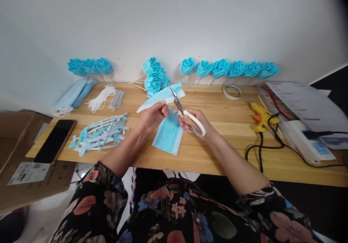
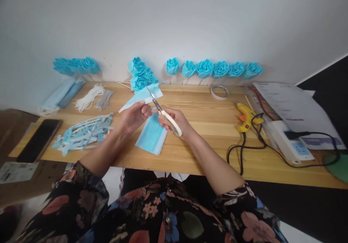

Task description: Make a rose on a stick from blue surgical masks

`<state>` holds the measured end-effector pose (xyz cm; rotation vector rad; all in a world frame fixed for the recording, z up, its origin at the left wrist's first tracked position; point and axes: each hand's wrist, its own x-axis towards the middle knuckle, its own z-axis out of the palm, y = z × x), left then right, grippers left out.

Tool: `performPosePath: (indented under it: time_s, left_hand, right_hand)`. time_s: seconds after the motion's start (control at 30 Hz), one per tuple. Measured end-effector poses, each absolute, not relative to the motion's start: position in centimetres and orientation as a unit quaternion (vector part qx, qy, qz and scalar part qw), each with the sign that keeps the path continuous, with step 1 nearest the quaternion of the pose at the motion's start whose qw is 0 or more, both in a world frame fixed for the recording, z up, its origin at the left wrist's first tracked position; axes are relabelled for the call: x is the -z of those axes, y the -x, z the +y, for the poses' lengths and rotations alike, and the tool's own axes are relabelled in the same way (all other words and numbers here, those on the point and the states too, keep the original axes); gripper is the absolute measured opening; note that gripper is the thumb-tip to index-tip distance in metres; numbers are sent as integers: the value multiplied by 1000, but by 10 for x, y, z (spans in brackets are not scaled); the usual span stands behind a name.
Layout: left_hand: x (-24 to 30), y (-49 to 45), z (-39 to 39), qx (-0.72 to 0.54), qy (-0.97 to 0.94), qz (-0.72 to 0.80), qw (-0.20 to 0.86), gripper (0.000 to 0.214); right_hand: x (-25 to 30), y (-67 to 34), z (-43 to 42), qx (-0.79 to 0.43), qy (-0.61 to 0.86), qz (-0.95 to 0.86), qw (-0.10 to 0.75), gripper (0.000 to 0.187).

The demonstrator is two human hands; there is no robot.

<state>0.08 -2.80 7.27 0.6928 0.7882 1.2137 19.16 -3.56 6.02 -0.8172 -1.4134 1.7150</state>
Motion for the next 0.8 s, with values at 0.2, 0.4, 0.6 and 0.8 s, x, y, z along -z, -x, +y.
performPosePath:
  time_s: [0.2, 0.4, 0.6, 0.8]
  left_hand:
    - [-75, 0, -29, -546, -307, 345, 699, 44]
    - [-77, 0, -29, -534, -314, 357, 700, 47]
    - [-75, 0, -29, -542, -325, 363, 684, 44]
    - [-73, -1, -28, -550, -323, 366, 678, 44]
  right_hand:
    - [-61, -191, -38, -675, 324, -537, 387, 59]
    - [-63, -191, -38, -680, 333, -528, 385, 58]
    - [-63, -192, -37, -676, 345, -529, 380, 59]
    - [-61, -194, -34, -676, 359, -528, 368, 59]
